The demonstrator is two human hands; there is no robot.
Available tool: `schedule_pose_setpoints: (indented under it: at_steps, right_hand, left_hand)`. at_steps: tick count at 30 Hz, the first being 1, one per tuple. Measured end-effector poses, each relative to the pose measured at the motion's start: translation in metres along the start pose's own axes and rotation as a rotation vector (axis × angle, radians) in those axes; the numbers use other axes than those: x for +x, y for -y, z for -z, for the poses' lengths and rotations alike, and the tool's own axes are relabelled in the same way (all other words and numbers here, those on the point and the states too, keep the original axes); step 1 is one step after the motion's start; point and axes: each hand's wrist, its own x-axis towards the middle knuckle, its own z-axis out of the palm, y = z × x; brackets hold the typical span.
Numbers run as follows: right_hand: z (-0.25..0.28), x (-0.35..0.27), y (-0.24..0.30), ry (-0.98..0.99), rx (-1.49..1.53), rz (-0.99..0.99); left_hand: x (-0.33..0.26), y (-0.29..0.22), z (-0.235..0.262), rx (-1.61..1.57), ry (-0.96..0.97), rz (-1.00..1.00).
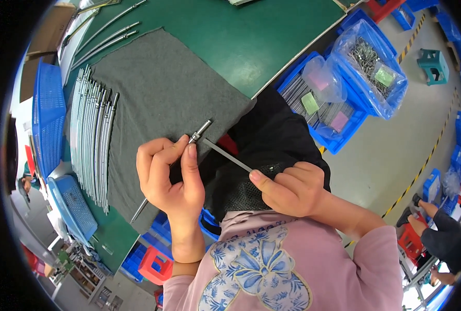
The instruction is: File the ends of metal rods to remove burrs and measure the diameter using a digital micrometer.
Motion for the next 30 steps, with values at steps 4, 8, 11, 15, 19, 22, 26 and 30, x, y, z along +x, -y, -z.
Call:
schedule_pose_setpoints:
  at_steps: [4,8,11,15,19,22,26,30]
  right_hand:
    - [0.007,0.01,-0.007,-0.028,-0.003,0.023]
    - [-0.009,0.069,-0.001,-0.079,0.011,-0.155]
    - [-0.024,0.095,0.0,-0.092,-0.032,-0.186]
    - [-0.019,0.094,-0.019,-0.138,-0.217,-0.201]
    - [-0.005,0.095,-0.013,-0.145,-0.171,-0.388]
    - [-0.004,0.086,-0.007,-0.034,-0.051,-0.335]
    - [-0.003,0.068,-0.012,-0.115,-0.048,-0.234]
    - [0.0,0.044,-0.013,-0.066,-0.019,-0.114]
  left_hand:
    - [0.001,-0.002,-0.002,0.01,-0.007,-0.019]
    - [0.0,0.0,-0.005,0.004,-0.009,-0.013]
    - [0.002,-0.002,-0.008,-0.009,-0.014,-0.023]
    - [0.002,-0.001,-0.007,0.019,-0.001,-0.047]
    - [0.003,-0.001,-0.005,0.044,0.013,-0.049]
    - [0.004,-0.002,-0.001,0.022,0.038,-0.046]
    - [0.007,-0.002,0.004,0.003,0.114,-0.096]
    - [0.006,0.0,0.005,0.085,0.137,-0.186]
